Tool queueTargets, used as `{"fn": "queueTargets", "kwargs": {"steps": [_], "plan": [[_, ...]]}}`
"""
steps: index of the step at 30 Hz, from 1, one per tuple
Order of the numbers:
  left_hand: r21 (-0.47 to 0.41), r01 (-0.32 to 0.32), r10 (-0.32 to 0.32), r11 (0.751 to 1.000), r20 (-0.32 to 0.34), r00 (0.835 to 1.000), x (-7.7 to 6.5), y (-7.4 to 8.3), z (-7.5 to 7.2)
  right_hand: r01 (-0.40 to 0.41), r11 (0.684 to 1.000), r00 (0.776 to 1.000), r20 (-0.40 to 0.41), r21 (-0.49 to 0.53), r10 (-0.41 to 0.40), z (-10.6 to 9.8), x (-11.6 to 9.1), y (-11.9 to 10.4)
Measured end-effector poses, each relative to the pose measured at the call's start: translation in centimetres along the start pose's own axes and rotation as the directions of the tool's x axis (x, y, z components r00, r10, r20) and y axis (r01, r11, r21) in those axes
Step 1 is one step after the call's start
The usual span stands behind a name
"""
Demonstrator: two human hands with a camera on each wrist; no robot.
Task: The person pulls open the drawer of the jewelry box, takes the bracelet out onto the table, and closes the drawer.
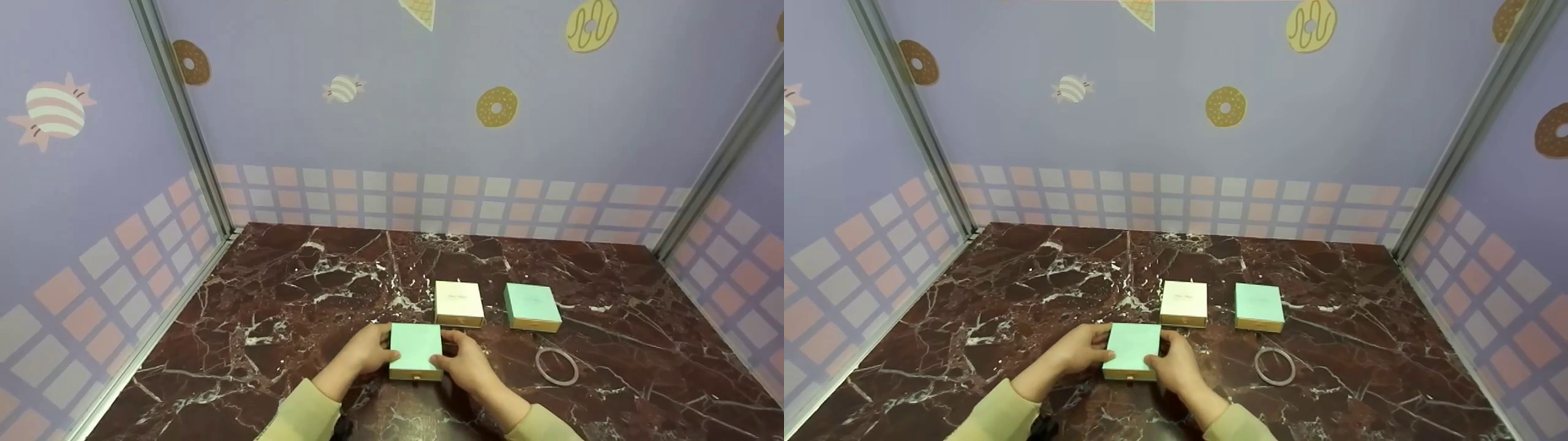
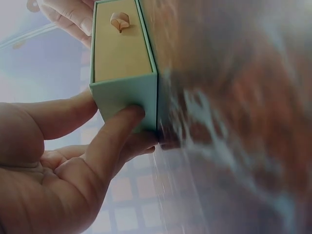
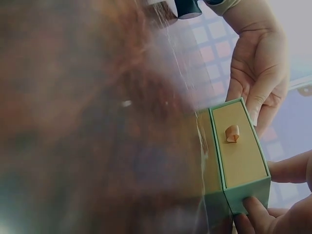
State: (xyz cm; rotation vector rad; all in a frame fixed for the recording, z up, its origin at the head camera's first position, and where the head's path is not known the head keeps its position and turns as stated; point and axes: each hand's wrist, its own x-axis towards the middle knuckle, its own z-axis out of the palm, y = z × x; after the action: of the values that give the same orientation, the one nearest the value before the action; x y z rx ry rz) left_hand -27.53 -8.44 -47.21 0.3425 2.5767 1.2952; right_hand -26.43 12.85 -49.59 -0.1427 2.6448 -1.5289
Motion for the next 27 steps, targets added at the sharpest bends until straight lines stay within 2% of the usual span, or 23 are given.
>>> {"fn": "queueTargets", "kwargs": {"steps": [9,16,21,27], "plan": [[-0.070,0.016,-0.019,0.997,-0.055,0.998,0.5,-1.4,-1.9,0.071,0.997,0.997,0.007,0.037,-0.072,1.9,1.3,-1.0],[-0.132,0.092,-0.107,0.987,-0.117,0.987,1.3,-2.3,-2.9,0.065,0.997,0.998,-0.004,0.040,-0.065,3.2,3.0,-1.9],[-0.107,0.118,-0.135,0.987,-0.163,0.977,2.2,-2.8,-3.8,0.071,0.996,0.997,-0.025,0.044,-0.070,4.1,4.1,-2.3],[-0.113,0.152,-0.172,0.982,-0.193,0.966,3.3,-3.4,-4.5,0.037,0.998,0.998,-0.045,0.043,-0.035,4.8,5.6,-2.8]]}}
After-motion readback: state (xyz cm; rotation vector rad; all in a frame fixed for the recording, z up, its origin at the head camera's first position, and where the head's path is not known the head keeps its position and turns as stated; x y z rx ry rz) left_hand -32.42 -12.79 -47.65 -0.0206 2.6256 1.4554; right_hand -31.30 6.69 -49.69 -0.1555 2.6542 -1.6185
